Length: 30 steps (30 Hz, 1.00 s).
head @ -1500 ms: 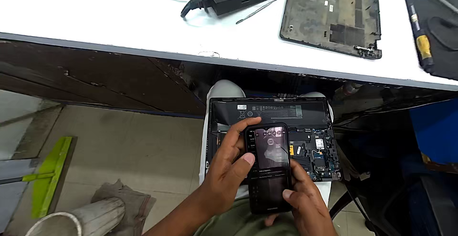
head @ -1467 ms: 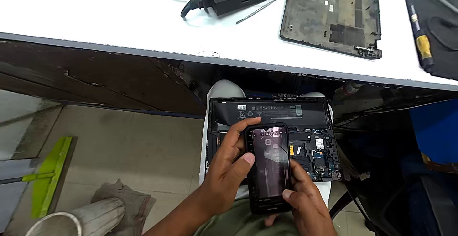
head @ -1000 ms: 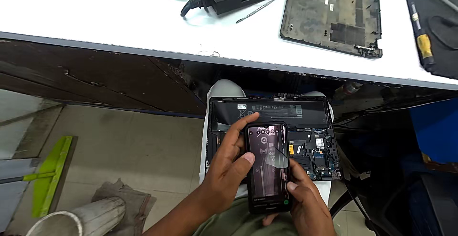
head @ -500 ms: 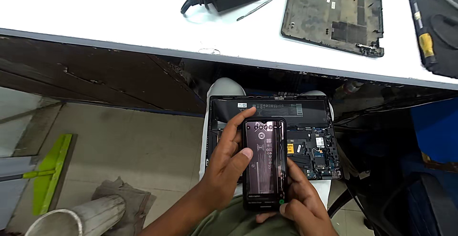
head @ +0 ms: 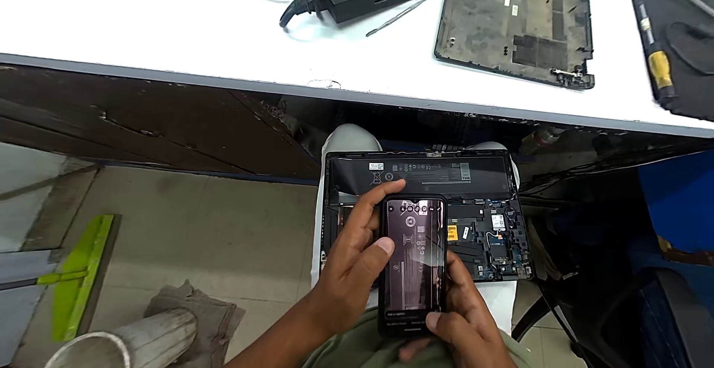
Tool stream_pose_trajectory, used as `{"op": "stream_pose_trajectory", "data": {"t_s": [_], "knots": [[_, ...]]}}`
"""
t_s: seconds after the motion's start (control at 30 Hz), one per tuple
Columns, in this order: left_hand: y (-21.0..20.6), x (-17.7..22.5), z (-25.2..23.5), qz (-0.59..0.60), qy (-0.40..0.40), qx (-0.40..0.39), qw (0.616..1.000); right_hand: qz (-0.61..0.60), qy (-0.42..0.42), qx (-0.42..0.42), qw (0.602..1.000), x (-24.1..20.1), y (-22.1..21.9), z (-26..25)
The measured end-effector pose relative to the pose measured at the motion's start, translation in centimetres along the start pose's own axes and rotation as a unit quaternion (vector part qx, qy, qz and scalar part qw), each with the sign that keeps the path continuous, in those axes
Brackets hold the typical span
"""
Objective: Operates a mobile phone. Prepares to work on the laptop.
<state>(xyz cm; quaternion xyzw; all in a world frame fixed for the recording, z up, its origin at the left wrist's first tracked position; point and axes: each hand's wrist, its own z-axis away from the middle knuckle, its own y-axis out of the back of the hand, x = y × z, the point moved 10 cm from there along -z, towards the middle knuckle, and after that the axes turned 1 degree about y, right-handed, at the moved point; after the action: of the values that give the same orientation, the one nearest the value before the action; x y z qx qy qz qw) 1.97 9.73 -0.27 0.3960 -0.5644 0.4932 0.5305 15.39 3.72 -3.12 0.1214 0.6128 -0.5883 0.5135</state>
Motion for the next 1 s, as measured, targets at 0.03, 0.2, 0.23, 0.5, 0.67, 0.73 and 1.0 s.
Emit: {"op": "stream_pose_trajectory", "data": {"t_s": [0.03, 0.2, 0.23, 0.5, 0.67, 0.73, 1.0], "knots": [[0.0, 0.0, 0.0, 0.0, 0.0, -0.001, 1.0, -0.005, -0.004, -0.002, 1.0, 0.1, 0.0, 0.0], [-0.1, -0.3, -0.1, 0.005, 0.003, -0.004, 1.0, -0.018, 0.0, -0.017, 1.0, 0.3, 0.0, 0.1], [-0.1, -0.3, -0.1, 0.007, 0.004, -0.004, 1.0, -0.018, 0.001, -0.015, 1.0, 0.3, 0.0, 0.1], [-0.2, -0.3, -0.1, 0.021, 0.002, -0.003, 1.0, -0.03, 0.013, -0.001, 0.999, 0.3, 0.3, 0.3], [-0.3, -0.3, 0.0, 0.019, 0.002, -0.004, 1.0, -0.011, 0.017, 0.032, 0.999, 0.1, 0.7, 0.4], [-0.3, -0.3, 0.0, 0.016, 0.003, -0.006, 1.0, 0.003, 0.011, 0.053, 0.999, 0.1, 0.7, 0.4], [-0.6, -0.5, 0.1, 0.014, 0.008, -0.01, 1.0, 0.02, 0.012, 0.07, 0.997, 0.1, 1.0, 0.3]]}}
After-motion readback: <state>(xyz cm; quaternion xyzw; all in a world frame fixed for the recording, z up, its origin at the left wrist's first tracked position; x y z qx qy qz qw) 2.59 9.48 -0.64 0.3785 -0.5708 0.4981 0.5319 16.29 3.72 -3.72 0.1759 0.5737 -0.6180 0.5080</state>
